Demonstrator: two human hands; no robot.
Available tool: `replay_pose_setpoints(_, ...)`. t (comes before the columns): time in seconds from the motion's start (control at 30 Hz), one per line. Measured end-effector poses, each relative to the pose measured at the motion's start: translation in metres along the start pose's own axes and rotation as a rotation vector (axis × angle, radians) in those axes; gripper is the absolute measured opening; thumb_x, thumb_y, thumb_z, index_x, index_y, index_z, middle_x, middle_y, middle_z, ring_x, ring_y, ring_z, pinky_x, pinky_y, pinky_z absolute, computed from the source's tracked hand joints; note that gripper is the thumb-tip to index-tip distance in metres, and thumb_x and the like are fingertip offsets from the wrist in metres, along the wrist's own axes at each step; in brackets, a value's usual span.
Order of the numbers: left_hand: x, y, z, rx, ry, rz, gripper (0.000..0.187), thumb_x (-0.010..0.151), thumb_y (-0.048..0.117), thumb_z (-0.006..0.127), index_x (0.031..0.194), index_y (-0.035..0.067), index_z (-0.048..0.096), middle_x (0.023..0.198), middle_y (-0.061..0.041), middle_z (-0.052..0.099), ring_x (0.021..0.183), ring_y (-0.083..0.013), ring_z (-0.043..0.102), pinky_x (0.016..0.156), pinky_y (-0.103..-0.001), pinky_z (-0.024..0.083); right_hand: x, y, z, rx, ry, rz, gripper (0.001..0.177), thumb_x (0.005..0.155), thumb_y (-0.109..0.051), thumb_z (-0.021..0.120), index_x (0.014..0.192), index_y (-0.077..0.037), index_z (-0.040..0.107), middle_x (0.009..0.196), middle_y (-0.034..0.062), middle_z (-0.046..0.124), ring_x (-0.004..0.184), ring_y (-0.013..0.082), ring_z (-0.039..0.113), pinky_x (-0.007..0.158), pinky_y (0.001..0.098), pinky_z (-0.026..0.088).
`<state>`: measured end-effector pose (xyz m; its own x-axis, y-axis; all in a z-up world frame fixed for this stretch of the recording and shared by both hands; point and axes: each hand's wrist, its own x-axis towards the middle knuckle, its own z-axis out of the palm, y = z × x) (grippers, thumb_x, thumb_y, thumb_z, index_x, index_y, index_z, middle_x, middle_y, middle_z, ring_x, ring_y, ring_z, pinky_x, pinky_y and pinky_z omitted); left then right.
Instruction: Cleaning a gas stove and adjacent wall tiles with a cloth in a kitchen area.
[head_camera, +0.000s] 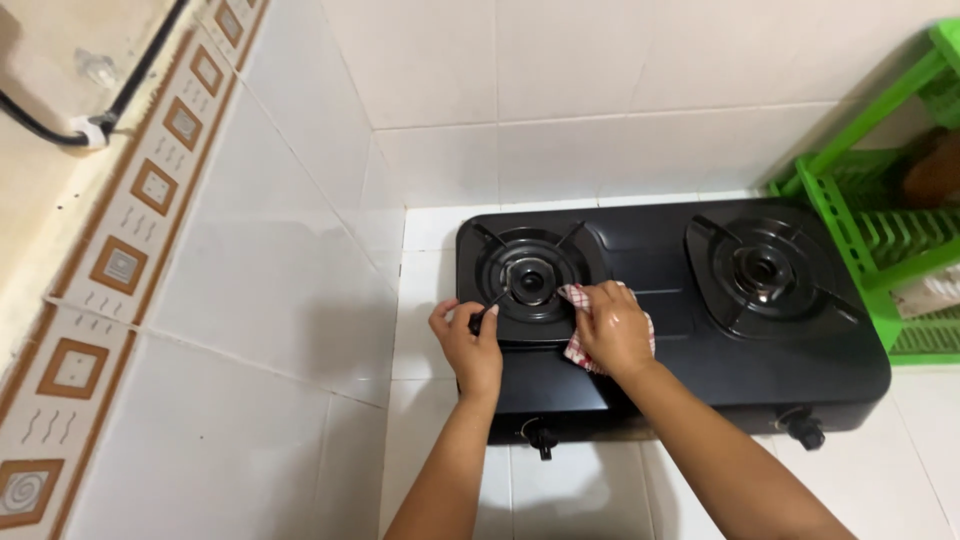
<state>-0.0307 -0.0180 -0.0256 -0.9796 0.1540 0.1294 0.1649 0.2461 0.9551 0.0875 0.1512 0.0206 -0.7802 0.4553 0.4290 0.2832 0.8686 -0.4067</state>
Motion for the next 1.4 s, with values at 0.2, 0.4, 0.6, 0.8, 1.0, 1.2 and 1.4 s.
replay_pose_setpoints(0.2,-0.04,0.101,0.017,-1.068,0.023,-0.318,0.085,0.081,0.009,0.075,0.152,0.023,0.03,0.146,-0.006,0.053,0.129,-0.0207,0.055,0.111,-0.038,0.041,-0.018,-0.057,-0.045,0.227,0.203,-0.003,0.024,0.092,-0.006,0.066,0.116,-0.004,0.068,0.11,0.015,0.067,0.105,0.0383,0.063,0.099,0.0475,0.049)
replay_pose_setpoints(0.4,-0.06,0.118,-0.008,-1.473,-0.316,-0.489,0.047,0.1,0.04,0.049,0.137,0.012,0.045,0.118,-0.017,0.068,0.113,-0.0291,0.063,0.103,-0.047,0.047,-0.054,-0.006,-0.067,0.315,0.013,-0.436,0.049,0.08,-0.002,0.063,0.129,0.0,0.062,0.131,0.0171,0.062,0.125,0.0432,0.055,0.11,0.0614,0.035)
replay_pose_setpoints(0.6,-0.097,0.113,-0.001,-1.287,-0.504,-0.235,0.04,0.109,0.026,0.046,0.14,0.002,0.05,0.119,-0.015,0.067,0.115,-0.0243,0.062,0.105,-0.041,0.047,-0.033,0.025,-0.089,0.22,0.058,-0.382,0.055,0.081,0.01,0.058,0.132,-0.008,0.064,0.145,0.0128,0.059,0.136,0.0432,0.049,0.119,0.0526,0.037)
replay_pose_setpoints(0.8,-0.106,0.133,0.014,-1.329,-0.421,-0.217,0.04,0.107,0.029,0.044,0.136,0.002,0.048,0.119,-0.014,0.067,0.137,-0.0249,0.057,0.117,-0.043,0.044,-0.104,0.018,-0.071,0.528,0.008,-0.204,0.055,0.076,0.014,0.055,0.126,-0.009,0.065,0.145,0.0086,0.062,0.128,0.0365,0.051,0.114,0.0463,0.036)
replay_pose_setpoints(1.0,-0.139,0.138,0.022,-1.297,-0.468,-0.182,0.042,0.11,0.027,0.045,0.142,0.0,0.049,0.115,-0.013,0.066,0.134,-0.0307,0.055,0.115,-0.046,0.042,-0.062,0.038,-0.111,0.272,0.041,-0.194,0.05,0.083,0.011,0.059,0.127,-0.011,0.067,0.143,0.0073,0.061,0.127,0.0338,0.049,0.112,0.0453,0.037)
replay_pose_setpoints(1.2,-0.141,0.142,0.039,-1.39,-0.432,-0.23,0.038,0.109,0.028,0.047,0.139,0.004,0.05,0.105,-0.011,0.064,0.125,-0.0284,0.057,0.112,-0.046,0.042,-0.127,0.04,-0.101,0.487,-0.041,-0.189,0.054,0.083,0.01,0.057,0.133,-0.009,0.062,0.144,0.0113,0.059,0.123,0.0354,0.05,0.11,0.0457,0.038)
replay_pose_setpoints(1.4,-0.165,0.15,0.052,-1.233,-0.452,-0.182,0.038,0.108,0.023,0.051,0.139,0.001,0.05,0.102,-0.009,0.062,0.114,-0.0252,0.058,0.116,-0.044,0.042,-0.089,0.071,-0.125,0.309,0.049,-0.137,0.049,0.088,0.009,0.059,0.133,-0.011,0.066,0.142,0.0115,0.063,0.121,0.0323,0.051,0.108,0.0445,0.041)
